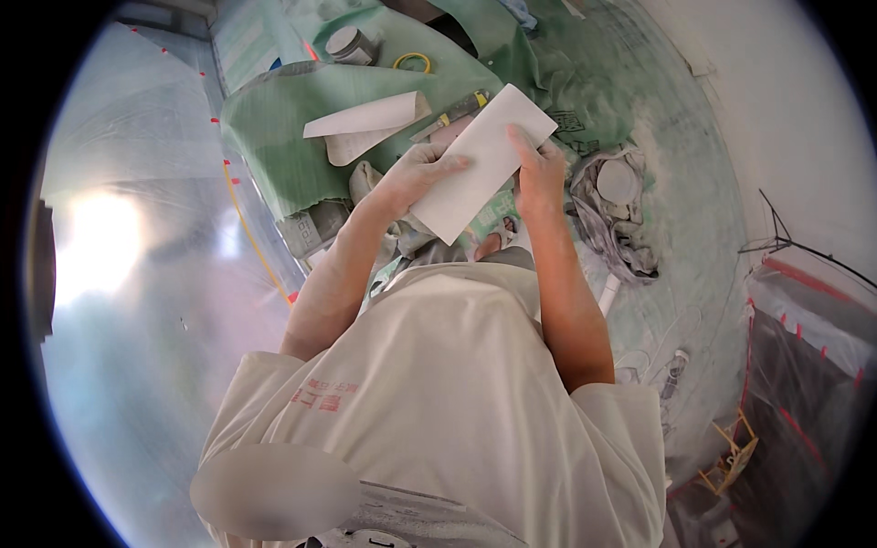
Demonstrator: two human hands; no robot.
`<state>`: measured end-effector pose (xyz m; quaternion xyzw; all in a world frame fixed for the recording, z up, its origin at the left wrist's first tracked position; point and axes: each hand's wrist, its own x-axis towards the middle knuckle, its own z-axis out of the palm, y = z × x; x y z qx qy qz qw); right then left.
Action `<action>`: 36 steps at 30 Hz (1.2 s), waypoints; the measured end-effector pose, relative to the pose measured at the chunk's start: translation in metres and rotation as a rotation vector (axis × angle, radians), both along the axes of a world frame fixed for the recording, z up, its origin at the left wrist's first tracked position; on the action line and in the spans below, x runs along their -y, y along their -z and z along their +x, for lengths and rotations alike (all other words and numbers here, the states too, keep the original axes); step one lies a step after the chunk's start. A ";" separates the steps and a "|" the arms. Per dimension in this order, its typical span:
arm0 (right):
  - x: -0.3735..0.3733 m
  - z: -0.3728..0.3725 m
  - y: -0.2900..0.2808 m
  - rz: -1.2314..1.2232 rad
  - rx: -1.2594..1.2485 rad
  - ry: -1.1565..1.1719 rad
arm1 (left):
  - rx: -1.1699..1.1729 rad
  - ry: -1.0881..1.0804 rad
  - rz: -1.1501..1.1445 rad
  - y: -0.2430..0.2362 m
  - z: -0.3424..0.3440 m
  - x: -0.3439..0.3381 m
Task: The person applies a strip of wallpaper to a ceiling corner using a smoothing tool. They then retrieve a new sheet of wallpaper, fold it, and apply it to the ceiling surface, smoothing it out with their hands.
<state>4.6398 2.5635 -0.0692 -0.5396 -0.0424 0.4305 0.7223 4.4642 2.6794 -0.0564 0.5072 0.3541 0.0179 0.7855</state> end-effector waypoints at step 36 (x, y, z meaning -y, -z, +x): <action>0.026 0.018 -0.013 -0.145 0.276 -0.644 | 0.090 -0.292 0.103 -0.009 0.038 -0.002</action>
